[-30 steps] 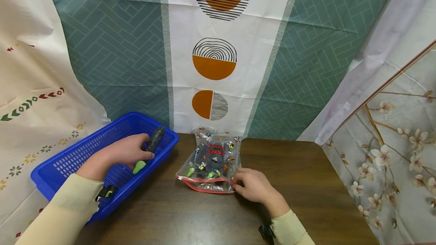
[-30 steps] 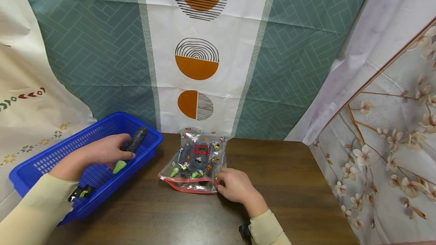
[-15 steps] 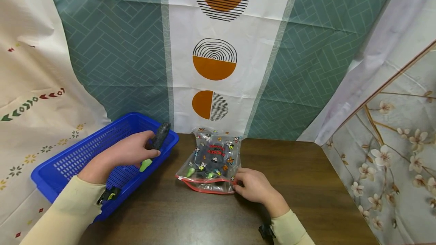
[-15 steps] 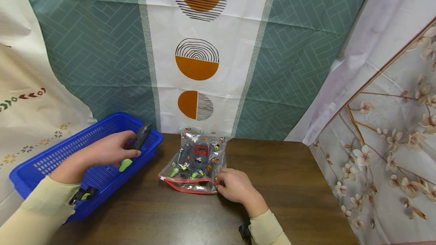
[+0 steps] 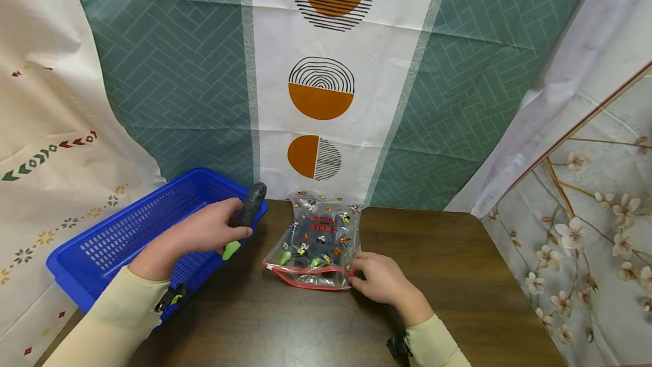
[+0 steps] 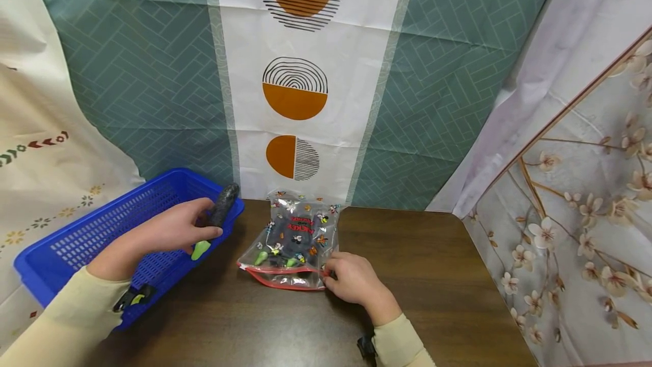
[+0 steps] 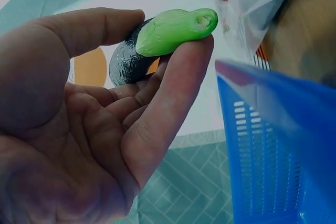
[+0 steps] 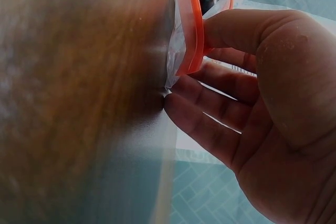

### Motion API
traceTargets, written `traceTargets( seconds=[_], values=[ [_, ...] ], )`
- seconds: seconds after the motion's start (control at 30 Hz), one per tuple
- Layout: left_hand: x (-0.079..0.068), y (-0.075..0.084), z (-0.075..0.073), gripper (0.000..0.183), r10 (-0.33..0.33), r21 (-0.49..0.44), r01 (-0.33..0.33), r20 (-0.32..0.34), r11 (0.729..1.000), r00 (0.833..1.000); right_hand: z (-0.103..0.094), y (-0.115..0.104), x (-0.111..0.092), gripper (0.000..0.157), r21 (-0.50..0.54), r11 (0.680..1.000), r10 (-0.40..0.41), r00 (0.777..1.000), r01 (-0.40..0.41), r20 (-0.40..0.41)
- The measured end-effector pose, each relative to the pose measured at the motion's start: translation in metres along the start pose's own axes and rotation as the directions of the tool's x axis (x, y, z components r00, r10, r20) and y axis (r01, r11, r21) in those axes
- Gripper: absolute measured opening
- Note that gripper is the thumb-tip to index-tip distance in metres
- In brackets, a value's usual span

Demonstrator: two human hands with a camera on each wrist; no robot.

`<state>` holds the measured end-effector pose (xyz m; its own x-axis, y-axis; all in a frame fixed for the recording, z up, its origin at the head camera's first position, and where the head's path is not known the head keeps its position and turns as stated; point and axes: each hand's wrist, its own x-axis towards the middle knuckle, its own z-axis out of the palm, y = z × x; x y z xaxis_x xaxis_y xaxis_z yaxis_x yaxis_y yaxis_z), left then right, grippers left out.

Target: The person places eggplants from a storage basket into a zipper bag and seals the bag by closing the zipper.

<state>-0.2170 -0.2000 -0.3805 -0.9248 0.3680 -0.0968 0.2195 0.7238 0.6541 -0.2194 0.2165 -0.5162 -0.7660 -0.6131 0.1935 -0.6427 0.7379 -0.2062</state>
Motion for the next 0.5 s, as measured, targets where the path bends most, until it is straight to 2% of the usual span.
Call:
traceTargets(
  seconds=[0.5],
  values=[
    [0.000,0.014,0.024,0.041,0.039,-0.047,-0.038,0.013,0.998,0.999,0.000,0.000,0.000,0.019,-0.001,1.000,0.002,1.000,-0.002,-0.009]
  ],
)
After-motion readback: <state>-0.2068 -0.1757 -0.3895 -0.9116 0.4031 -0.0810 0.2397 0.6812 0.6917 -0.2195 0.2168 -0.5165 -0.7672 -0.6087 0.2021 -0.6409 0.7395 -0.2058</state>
